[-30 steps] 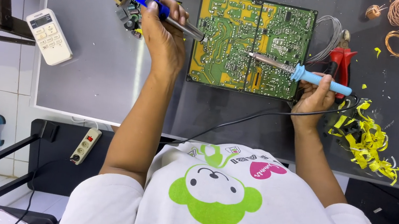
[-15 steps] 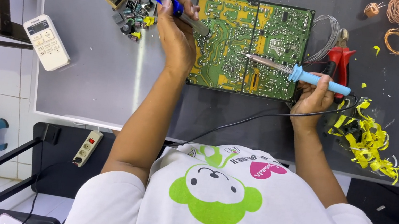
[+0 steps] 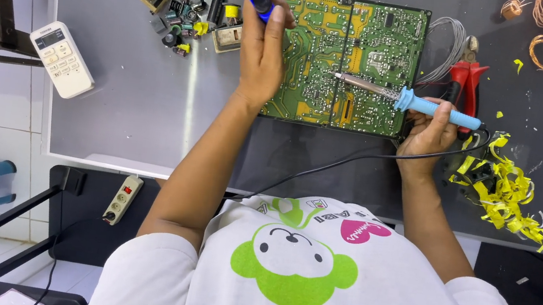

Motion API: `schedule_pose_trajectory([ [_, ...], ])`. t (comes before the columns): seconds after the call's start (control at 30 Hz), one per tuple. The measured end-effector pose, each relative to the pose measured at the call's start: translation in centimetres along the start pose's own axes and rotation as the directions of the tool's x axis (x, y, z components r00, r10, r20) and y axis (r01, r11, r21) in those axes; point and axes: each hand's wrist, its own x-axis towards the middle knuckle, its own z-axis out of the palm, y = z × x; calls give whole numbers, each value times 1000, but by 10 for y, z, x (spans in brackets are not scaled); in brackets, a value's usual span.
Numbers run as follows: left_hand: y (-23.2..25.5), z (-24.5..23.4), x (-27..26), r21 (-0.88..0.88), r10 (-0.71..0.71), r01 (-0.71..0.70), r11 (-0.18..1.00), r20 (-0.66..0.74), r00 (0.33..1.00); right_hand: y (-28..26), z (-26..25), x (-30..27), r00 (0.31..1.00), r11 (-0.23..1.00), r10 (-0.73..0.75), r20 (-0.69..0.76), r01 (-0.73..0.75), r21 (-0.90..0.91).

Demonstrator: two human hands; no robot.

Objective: The person uses a soldering iron and a desoldering pump to remove components from a green circuit board. The person repeatedly heats solder joints with the iron and uses the pump to extract the molten solder.

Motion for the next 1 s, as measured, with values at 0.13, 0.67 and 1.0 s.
schedule_pose_trajectory([
  [0.13,0,1,-3,136,33,-43,990,75,997,0,1,0,1000,1000,9,-6,-9,-2],
  [0.67,68,-38,10,-547,-232,162,821,-60,971,1,2,1,1000,1000,5,-7,-5,26],
  [1.0,5,-55,8,-586,-260,76,807,-237,936,2,3,2,1000,1000,14,-15,-14,22],
])
